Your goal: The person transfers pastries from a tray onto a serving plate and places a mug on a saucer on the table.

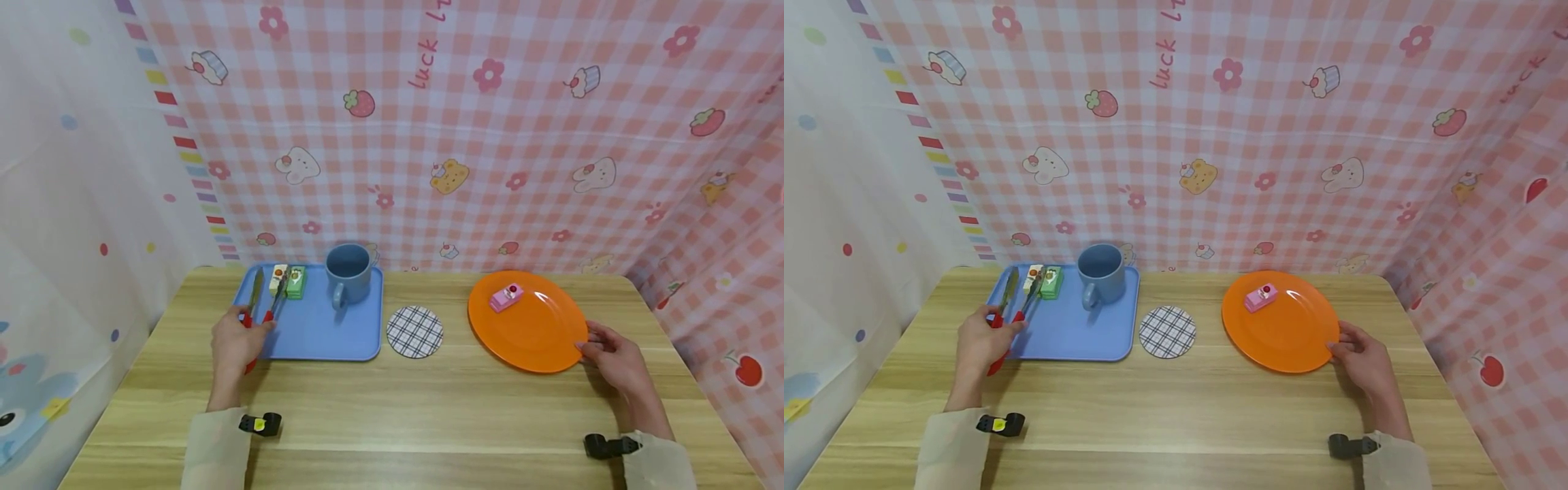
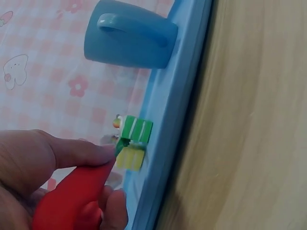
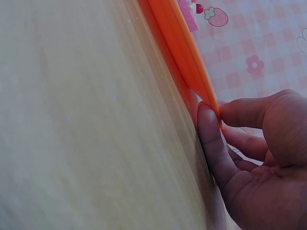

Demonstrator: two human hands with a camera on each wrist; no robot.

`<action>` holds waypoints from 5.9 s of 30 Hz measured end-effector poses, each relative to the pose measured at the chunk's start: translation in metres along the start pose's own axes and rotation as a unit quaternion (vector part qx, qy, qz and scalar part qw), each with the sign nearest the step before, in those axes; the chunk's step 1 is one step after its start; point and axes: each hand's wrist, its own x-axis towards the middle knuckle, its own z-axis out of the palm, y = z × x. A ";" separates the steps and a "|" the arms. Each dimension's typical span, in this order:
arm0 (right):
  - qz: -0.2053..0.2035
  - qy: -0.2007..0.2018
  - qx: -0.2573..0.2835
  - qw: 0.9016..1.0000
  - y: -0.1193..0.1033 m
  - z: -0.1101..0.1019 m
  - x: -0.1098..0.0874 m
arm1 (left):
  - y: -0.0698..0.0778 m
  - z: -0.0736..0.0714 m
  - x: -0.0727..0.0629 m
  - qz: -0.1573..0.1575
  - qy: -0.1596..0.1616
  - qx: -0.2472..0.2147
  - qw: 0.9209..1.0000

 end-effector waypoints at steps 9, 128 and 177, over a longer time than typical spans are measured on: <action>0.003 0.003 0.000 1.000 0.000 0.001 0.001 | 0.000 0.004 -0.004 0.011 0.012 0.007 1.000; -0.011 0.009 0.015 1.000 0.002 0.003 -0.001 | 0.047 -0.018 -0.037 0.172 -0.023 -0.049 0.984; 0.004 0.005 0.014 1.000 0.003 0.002 0.002 | 0.072 0.004 -0.056 0.201 -0.077 -0.067 0.974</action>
